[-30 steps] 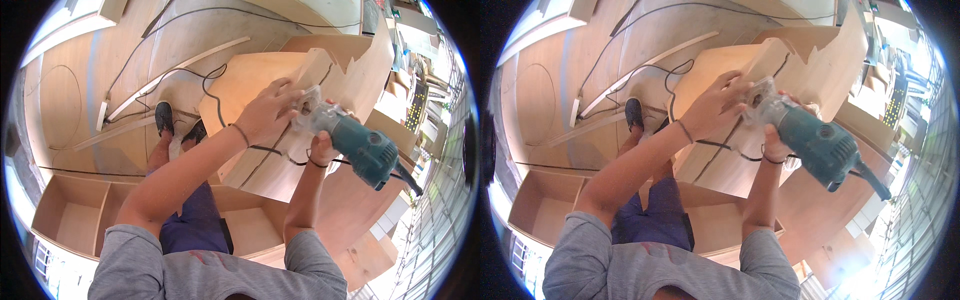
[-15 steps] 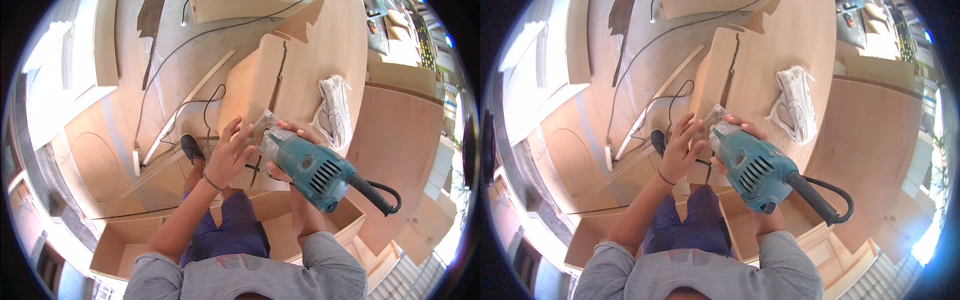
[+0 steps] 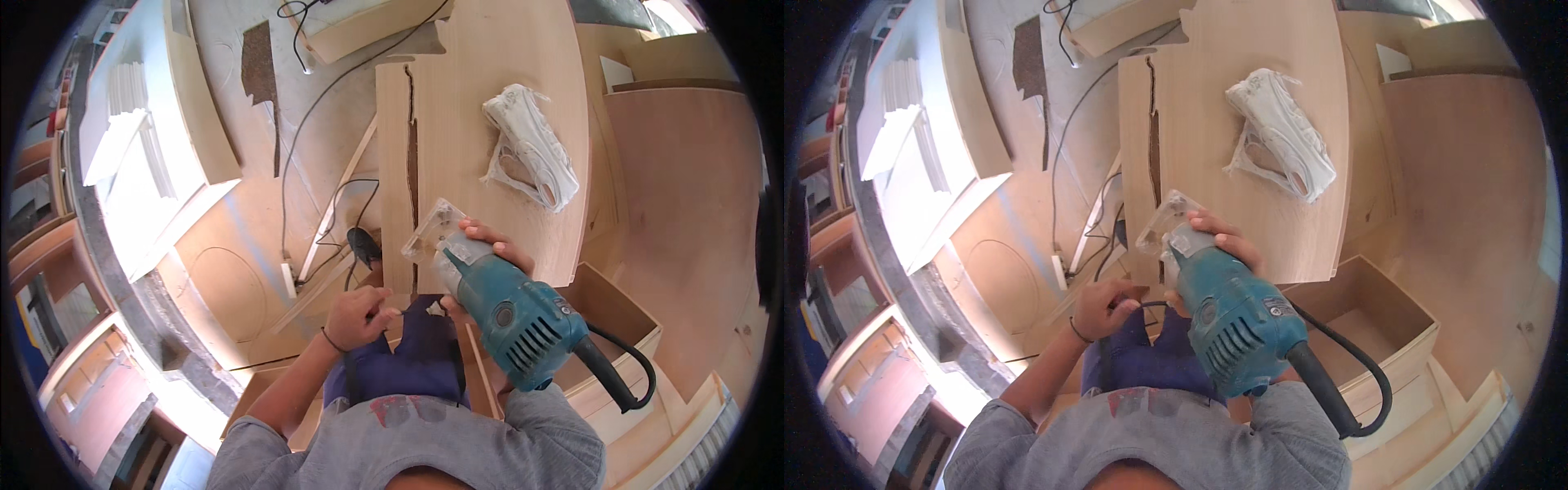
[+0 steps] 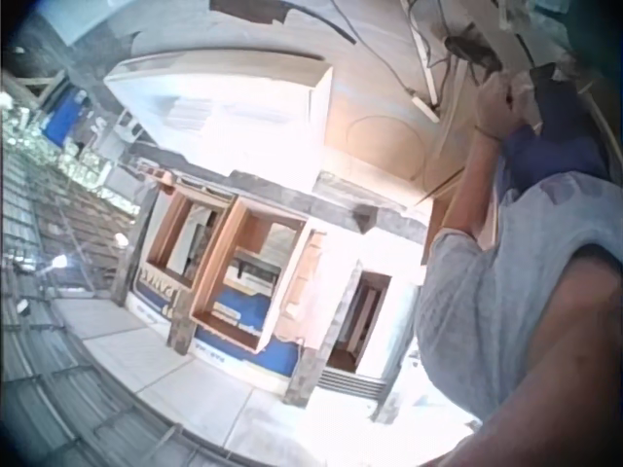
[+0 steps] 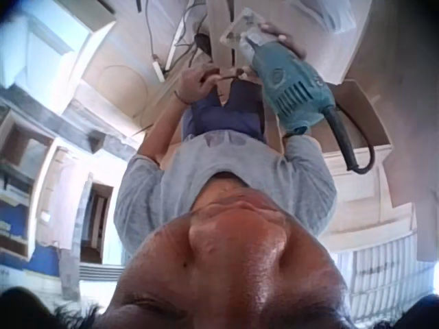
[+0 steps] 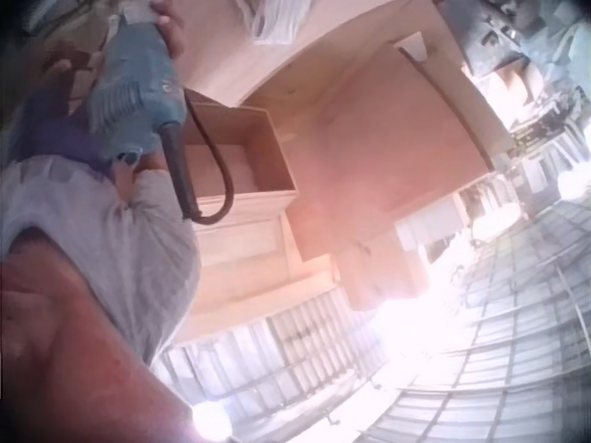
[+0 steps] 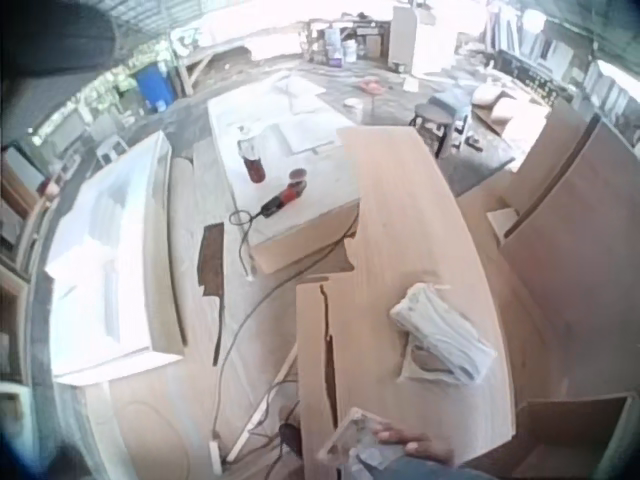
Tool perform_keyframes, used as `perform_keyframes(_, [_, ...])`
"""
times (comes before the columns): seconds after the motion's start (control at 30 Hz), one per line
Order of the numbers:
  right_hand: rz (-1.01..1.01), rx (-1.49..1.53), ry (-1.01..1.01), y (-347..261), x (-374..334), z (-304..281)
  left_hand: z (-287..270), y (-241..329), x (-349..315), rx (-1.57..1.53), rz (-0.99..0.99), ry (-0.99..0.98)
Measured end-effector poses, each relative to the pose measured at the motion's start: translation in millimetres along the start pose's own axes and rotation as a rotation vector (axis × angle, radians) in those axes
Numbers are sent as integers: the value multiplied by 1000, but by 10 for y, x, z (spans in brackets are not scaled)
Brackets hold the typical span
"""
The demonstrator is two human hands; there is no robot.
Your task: The person uses a wood router to cut and shape the edges of several wooden boards and furniture components.
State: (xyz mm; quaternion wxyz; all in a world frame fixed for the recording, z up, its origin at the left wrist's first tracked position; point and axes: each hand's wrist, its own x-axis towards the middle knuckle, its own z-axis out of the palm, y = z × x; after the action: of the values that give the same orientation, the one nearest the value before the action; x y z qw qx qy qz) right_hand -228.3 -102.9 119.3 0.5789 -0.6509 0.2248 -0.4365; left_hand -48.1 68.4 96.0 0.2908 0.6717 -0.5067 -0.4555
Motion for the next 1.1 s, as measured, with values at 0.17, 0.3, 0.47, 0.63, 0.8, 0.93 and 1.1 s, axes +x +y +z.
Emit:
perform_keyframes(0.17, [-7, -33, 191, -319, -216, -225, -138, 580, -149, 239, 60, -248])
perform_keyframes(0.3, [-169, -53, 331, -545, -221, -317, -300, 466, -358, 409, 121, -215])
perform_keyframes(0.47, [-186, -155, 470, -981, -162, -329, -944, 461, -268, 442, 179, 190])
perform_keyframes(0.63, [-224, -176, 663, -1351, -27, 15, -1912, 506, 107, 364, 277, 590])
perform_keyframes(0.8, [-235, -272, 808, -1696, 190, 598, -2723, 320, 104, 316, 358, 298])
perform_keyframes(0.93, [-302, -294, 831, -1992, 392, 1124, -2894, -229, 4, 114, 259, 185])
perform_keyframes(1.1, [-361, -349, 801, -2198, 462, 1510, -2863, -711, -90, 222, 249, -22])
